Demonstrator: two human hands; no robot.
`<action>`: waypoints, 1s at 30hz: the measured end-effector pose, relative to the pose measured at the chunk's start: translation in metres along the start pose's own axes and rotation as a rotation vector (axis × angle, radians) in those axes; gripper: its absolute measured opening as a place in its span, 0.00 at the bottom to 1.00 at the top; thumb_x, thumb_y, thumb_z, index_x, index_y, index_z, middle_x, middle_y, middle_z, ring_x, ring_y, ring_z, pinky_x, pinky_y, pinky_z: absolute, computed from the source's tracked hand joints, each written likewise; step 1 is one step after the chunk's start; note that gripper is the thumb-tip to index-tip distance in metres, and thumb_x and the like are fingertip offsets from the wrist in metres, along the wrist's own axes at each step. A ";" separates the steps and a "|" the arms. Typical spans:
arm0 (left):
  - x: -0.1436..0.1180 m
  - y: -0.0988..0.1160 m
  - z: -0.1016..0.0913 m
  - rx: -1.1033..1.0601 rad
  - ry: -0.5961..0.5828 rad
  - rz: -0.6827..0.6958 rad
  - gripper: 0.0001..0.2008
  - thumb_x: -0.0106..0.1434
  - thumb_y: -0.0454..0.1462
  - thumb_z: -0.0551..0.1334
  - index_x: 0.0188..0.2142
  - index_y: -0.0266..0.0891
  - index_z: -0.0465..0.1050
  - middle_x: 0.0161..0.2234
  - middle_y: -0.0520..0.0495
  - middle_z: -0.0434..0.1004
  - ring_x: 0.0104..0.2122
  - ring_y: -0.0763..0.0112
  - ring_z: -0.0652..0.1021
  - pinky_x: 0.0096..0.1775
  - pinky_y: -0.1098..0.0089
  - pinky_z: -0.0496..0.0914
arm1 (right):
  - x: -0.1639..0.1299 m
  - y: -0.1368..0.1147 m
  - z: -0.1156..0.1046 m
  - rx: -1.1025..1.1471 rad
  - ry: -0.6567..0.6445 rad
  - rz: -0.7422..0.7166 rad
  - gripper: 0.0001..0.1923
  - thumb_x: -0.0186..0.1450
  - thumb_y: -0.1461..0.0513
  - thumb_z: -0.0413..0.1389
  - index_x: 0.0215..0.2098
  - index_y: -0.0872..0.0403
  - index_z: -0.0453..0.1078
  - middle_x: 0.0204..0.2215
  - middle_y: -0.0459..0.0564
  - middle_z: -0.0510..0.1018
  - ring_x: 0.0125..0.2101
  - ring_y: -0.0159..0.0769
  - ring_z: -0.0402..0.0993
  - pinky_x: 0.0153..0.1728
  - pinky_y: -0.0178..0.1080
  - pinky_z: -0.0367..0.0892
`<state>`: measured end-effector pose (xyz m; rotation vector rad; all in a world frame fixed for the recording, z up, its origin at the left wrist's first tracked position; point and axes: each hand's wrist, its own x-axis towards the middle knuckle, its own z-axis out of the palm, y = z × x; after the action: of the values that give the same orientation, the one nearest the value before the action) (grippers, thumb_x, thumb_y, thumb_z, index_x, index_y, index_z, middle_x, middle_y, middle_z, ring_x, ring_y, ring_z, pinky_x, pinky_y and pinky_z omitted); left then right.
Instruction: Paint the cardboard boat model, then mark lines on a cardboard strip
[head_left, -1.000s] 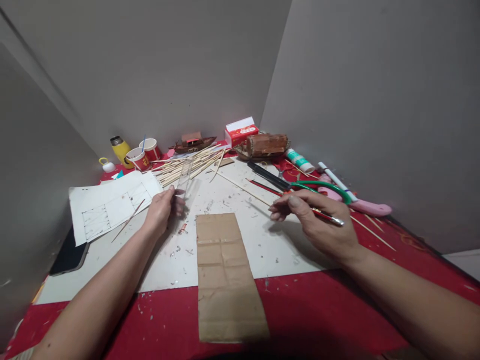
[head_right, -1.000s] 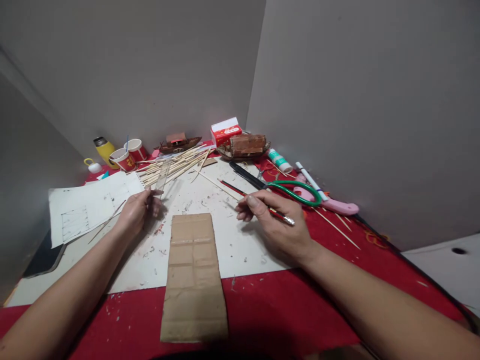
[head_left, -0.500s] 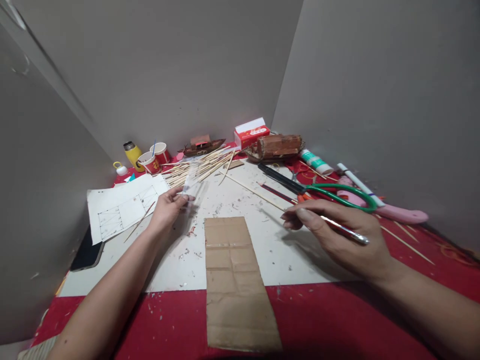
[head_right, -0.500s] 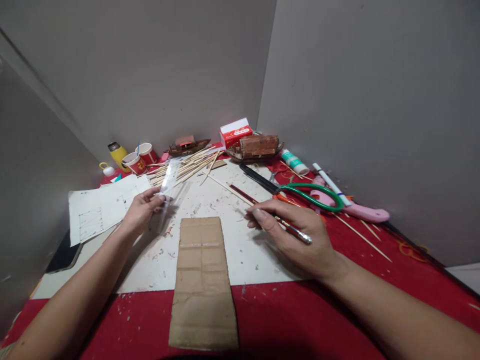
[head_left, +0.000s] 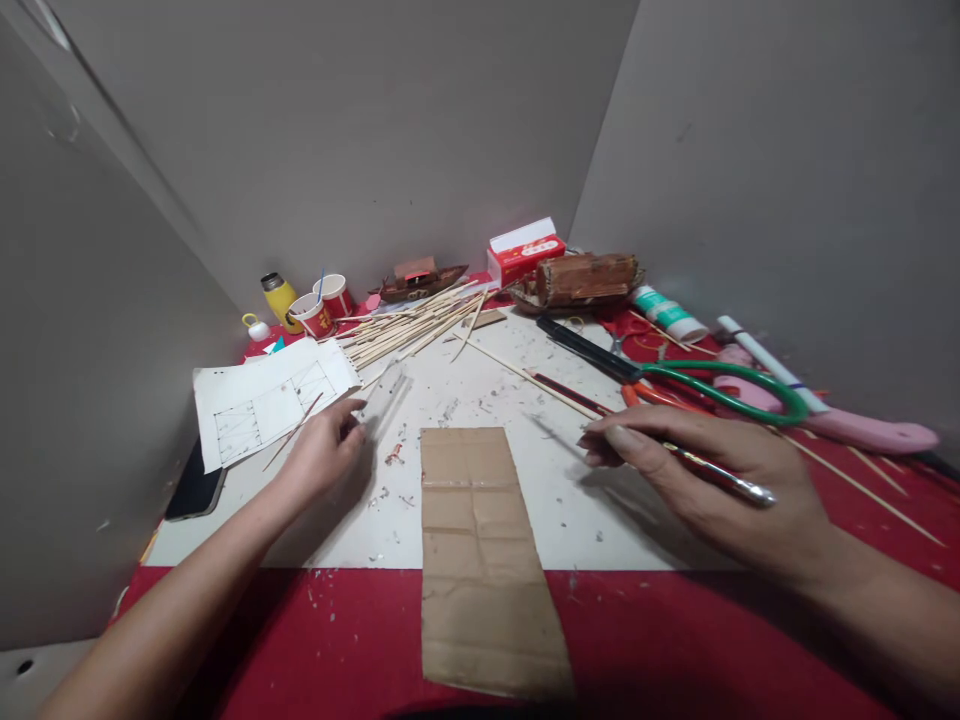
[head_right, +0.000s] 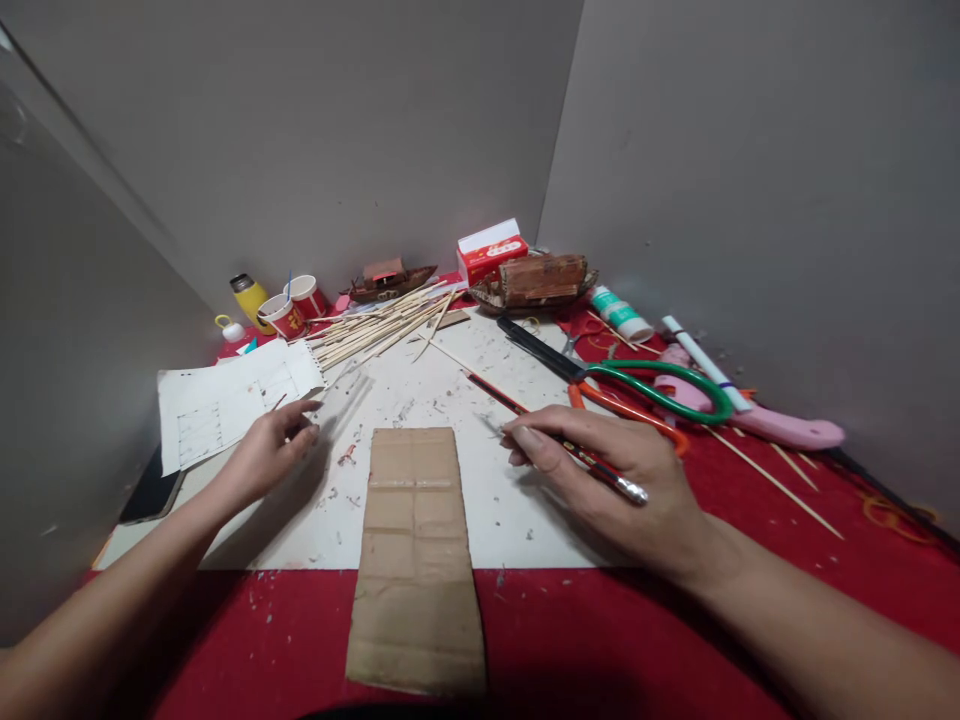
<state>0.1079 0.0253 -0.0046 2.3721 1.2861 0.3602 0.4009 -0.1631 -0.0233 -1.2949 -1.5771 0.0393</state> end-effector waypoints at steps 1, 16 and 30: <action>-0.006 -0.003 0.002 0.031 0.004 -0.012 0.23 0.62 0.38 0.56 0.55 0.31 0.72 0.34 0.41 0.81 0.34 0.60 0.78 0.38 0.63 0.69 | -0.001 -0.001 0.000 -0.001 0.001 -0.009 0.05 0.68 0.64 0.56 0.37 0.50 0.74 0.26 0.42 0.81 0.26 0.27 0.78 0.29 0.27 0.73; -0.022 -0.007 0.024 -0.177 0.093 -0.039 0.23 0.62 0.39 0.59 0.56 0.36 0.73 0.38 0.40 0.82 0.37 0.56 0.79 0.43 0.60 0.69 | -0.002 -0.004 0.000 -0.018 -0.072 -0.024 0.06 0.68 0.65 0.55 0.39 0.48 0.73 0.28 0.44 0.82 0.27 0.30 0.79 0.29 0.29 0.73; -0.035 -0.037 0.001 0.073 0.134 -0.183 0.27 0.64 0.43 0.55 0.60 0.32 0.68 0.35 0.40 0.79 0.32 0.59 0.76 0.35 0.64 0.66 | 0.001 -0.003 0.002 0.003 -0.027 -0.026 0.04 0.66 0.65 0.57 0.36 0.53 0.75 0.27 0.48 0.82 0.26 0.32 0.80 0.28 0.32 0.74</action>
<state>0.0621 0.0136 -0.0246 2.2987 1.5895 0.4283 0.3977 -0.1625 -0.0214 -1.2760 -1.6163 0.0426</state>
